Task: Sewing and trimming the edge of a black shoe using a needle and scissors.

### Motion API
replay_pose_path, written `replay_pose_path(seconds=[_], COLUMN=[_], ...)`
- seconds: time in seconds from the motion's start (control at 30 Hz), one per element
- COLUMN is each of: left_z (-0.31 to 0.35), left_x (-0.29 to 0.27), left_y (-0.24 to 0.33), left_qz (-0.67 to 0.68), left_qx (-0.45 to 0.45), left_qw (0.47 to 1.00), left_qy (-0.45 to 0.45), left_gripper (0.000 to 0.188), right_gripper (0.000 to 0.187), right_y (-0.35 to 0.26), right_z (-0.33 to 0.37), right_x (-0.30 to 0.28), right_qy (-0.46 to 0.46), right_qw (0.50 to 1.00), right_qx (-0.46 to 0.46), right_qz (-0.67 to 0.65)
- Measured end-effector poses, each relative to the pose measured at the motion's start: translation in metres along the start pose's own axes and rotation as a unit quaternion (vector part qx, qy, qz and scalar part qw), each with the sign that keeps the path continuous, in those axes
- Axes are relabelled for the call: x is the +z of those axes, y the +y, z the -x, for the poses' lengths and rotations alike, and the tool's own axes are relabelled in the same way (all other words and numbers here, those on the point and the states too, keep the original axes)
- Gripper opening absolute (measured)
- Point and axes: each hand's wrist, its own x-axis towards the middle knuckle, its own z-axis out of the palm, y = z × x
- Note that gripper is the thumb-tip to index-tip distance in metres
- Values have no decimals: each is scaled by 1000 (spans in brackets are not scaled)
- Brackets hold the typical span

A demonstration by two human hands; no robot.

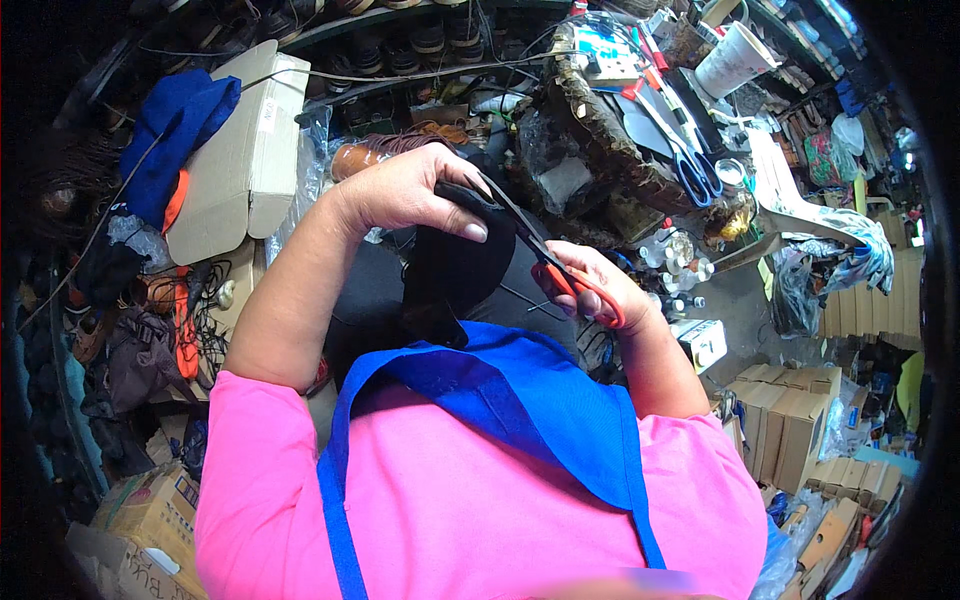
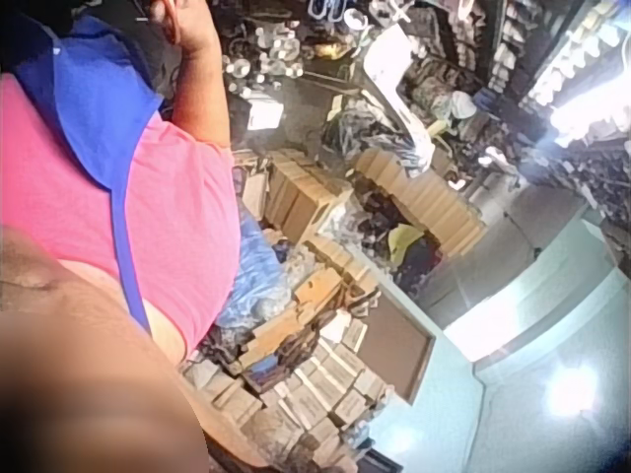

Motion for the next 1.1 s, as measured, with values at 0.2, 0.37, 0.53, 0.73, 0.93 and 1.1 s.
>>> replay_pose_path(seconds=[0.2,0.37,0.53,0.73,0.93,1.1], left_z=[11,17,20,22,28,35], left_x=[16,34,41,45,41,38], left_y=[14,5,-2,0,-2,1], left_qz=[-239,-520,-622,-634,-622,-583], left_qx=[77,269,287,325,330,328], left_qw=[961,761,656,615,633,680], left_qy=[114,279,317,336,322,300], left_gripper=[24,23,17,16,18,19], right_gripper=[72,73,66,65,65,54], right_y=[3,8,7,1,-21,-31], right_z=[2,14,7,6,13,24], right_x=[-15,-24,-19,-19,-26,-30], right_qy=[26,93,150,168,143,120], right_qw=[994,995,987,982,966,953], right_qx=[-42,-36,-60,-77,-37,-44], right_qz=[99,28,-27,-30,213,275])
